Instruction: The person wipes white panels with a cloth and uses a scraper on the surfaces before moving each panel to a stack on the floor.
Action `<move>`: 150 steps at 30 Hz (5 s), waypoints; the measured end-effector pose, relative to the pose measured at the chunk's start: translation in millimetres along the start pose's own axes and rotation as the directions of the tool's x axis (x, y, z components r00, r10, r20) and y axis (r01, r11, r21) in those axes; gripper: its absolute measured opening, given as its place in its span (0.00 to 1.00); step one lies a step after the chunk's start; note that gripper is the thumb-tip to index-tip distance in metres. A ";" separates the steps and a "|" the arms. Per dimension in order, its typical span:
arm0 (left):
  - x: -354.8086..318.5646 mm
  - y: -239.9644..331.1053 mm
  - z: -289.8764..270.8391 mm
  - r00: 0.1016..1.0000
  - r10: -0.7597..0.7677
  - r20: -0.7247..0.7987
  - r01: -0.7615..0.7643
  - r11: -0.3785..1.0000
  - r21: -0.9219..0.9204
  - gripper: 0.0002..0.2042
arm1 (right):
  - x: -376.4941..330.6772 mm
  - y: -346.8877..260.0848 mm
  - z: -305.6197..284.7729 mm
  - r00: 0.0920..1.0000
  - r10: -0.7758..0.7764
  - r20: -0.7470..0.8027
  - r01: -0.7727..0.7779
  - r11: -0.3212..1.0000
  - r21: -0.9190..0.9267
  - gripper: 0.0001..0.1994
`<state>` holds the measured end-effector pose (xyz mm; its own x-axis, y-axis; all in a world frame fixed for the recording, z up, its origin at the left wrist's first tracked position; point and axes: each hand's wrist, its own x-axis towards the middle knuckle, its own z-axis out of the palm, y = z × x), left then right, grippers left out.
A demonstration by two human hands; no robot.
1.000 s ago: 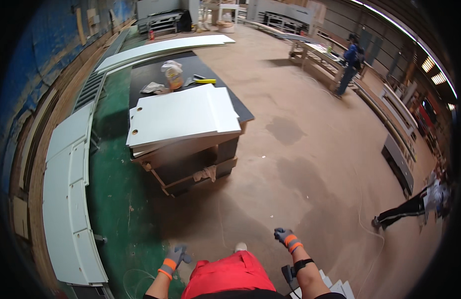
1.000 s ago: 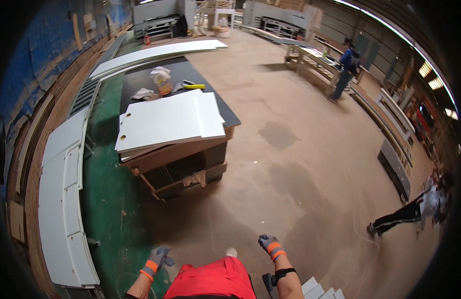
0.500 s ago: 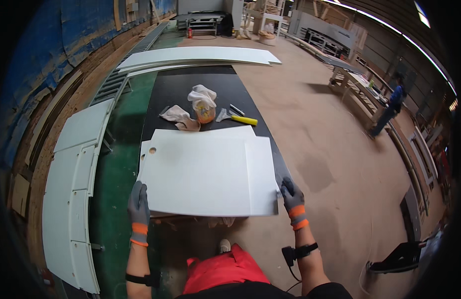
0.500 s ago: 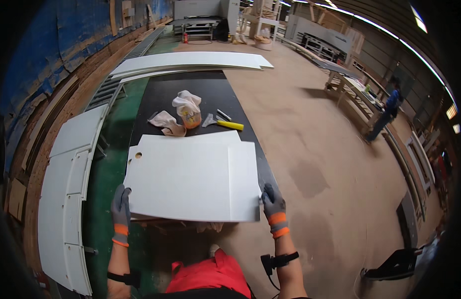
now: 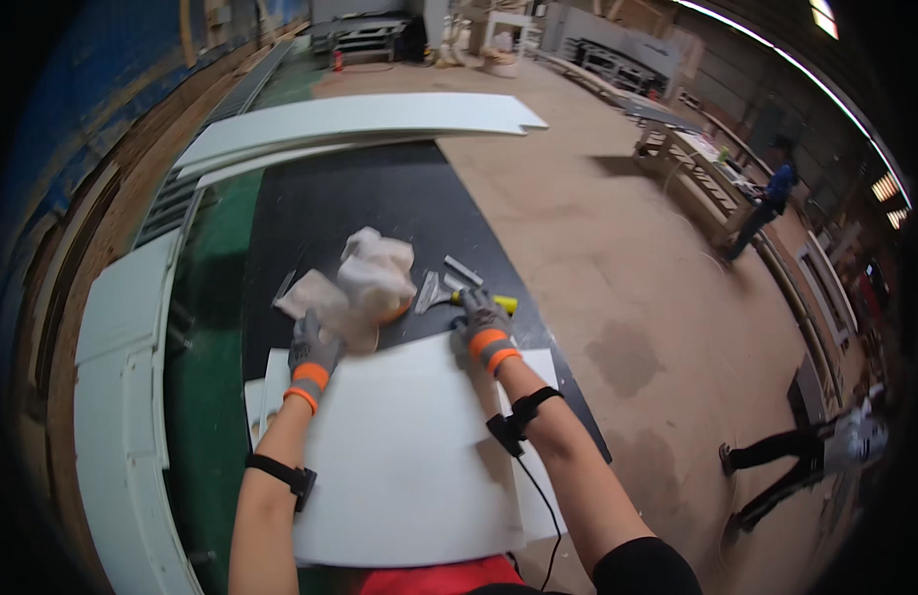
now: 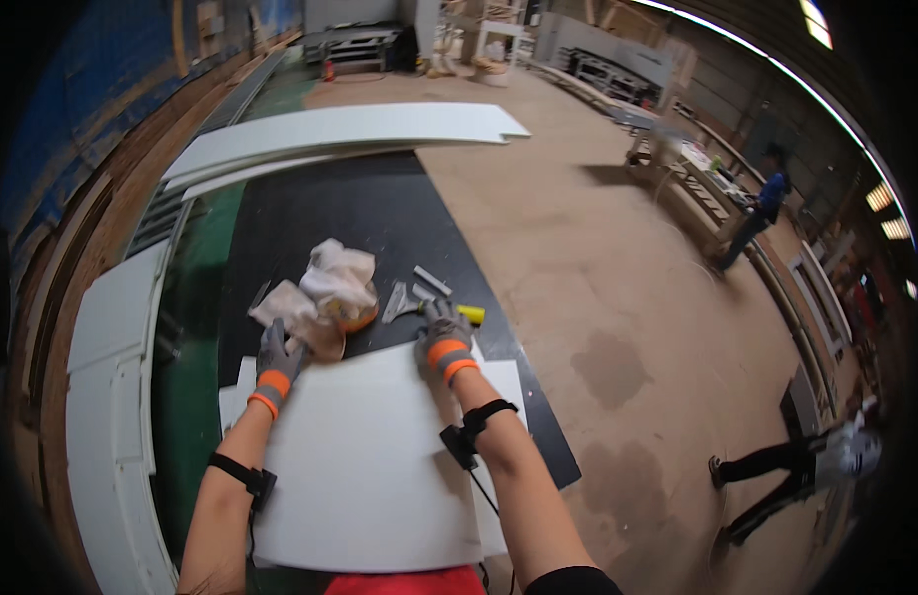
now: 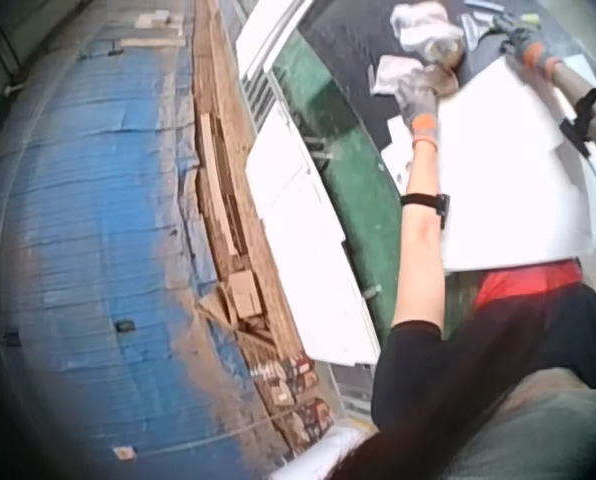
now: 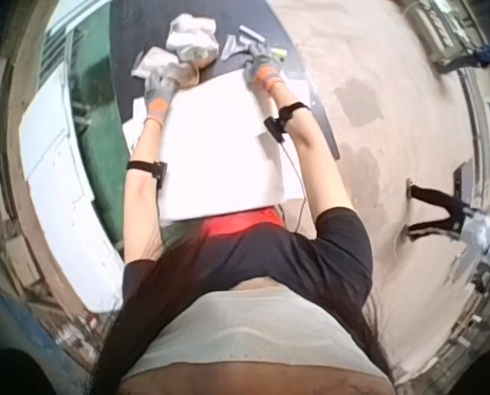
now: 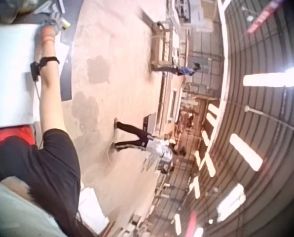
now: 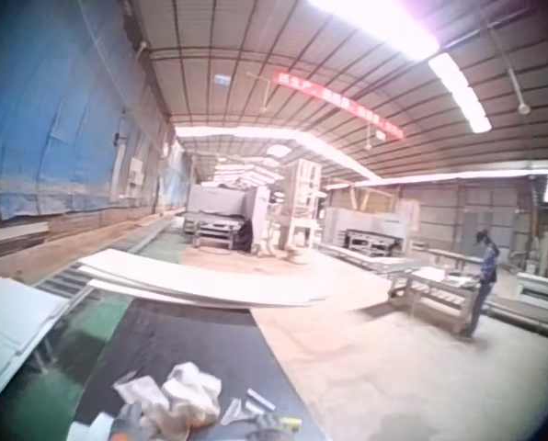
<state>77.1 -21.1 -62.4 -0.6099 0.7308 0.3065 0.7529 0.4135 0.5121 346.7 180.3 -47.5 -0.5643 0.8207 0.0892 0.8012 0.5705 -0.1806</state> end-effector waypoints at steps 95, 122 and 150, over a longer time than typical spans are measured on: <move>-60.0 26.6 -5.5 0.832 0.497 0.247 -0.457 0.866 -0.201 0.21 | -366.3 -82.8 -118.7 0.693 0.483 0.535 -0.411 0.875 -0.257 0.28; -64.1 36.8 -15.0 0.832 0.490 0.261 -0.450 0.870 -0.201 0.23 | -264.0 -73.3 -117.0 0.660 0.488 0.571 -0.297 0.868 -0.398 0.26; -73.9 19.8 -25.7 0.942 0.327 0.072 -0.289 0.903 -0.319 0.23 | -143.6 25.6 -112.9 0.820 -0.084 0.566 0.246 0.944 -0.217 0.23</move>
<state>130.7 -80.9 -54.2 -0.3106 0.8629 0.3987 0.7769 -0.0112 0.6295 470.7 80.5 45.6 -0.6425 0.6080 -0.4664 0.6609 0.7477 0.0643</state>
